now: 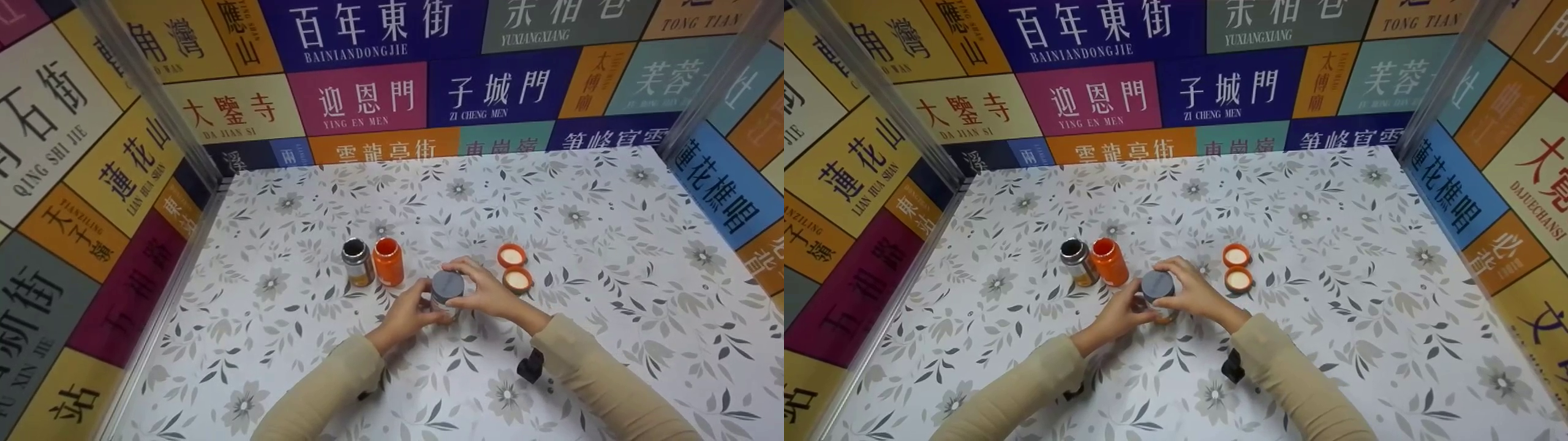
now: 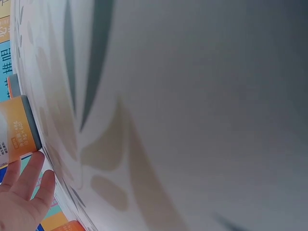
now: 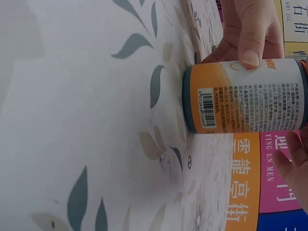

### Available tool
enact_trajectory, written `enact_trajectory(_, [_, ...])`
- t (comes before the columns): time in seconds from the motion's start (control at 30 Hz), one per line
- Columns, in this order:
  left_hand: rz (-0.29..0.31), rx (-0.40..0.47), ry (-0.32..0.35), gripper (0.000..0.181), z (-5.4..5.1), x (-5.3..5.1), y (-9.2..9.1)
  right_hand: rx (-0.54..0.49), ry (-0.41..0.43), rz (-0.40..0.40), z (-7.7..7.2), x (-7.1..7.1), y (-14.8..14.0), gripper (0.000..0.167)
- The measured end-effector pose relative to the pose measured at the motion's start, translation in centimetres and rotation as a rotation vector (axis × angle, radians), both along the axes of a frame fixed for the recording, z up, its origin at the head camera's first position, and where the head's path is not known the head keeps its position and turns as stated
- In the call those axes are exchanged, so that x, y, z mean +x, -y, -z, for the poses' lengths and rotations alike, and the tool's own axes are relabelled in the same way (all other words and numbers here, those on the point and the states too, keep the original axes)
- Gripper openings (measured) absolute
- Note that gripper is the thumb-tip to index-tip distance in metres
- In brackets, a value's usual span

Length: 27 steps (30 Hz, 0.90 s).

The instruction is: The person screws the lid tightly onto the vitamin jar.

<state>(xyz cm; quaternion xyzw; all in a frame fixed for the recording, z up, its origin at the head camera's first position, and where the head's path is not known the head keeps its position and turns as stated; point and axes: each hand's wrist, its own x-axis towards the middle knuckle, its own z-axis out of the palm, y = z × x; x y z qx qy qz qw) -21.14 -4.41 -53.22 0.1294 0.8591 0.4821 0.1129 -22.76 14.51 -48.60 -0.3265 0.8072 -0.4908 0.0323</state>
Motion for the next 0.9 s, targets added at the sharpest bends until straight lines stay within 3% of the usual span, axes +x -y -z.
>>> enact_trajectory(0.13, [0.012, 0.006, -0.016, 0.056, -0.1, 0.1, 0.1, -0.018, -0.03, 0.038, -1.4, 1.0, 0.6, 0.051])
enact_trajectory(0.3, [0.018, 0.007, -0.037, 0.056, 0.1, 0.2, 0.0, -0.042, -0.009, 0.105, -1.5, 1.8, 1.0, 0.052])
enact_trajectory(0.57, [0.002, -0.002, -0.052, 0.057, 0.2, 0.3, -0.1, -0.12, 0.026, 0.215, 2.4, 0.9, 1.0, 0.056])
enact_trajectory(0.9, [-0.001, 0.007, -0.075, 0.056, 0.4, 0.3, -0.2, -0.101, 0.056, 0.272, 2.4, 1.1, 1.4, 0.057])
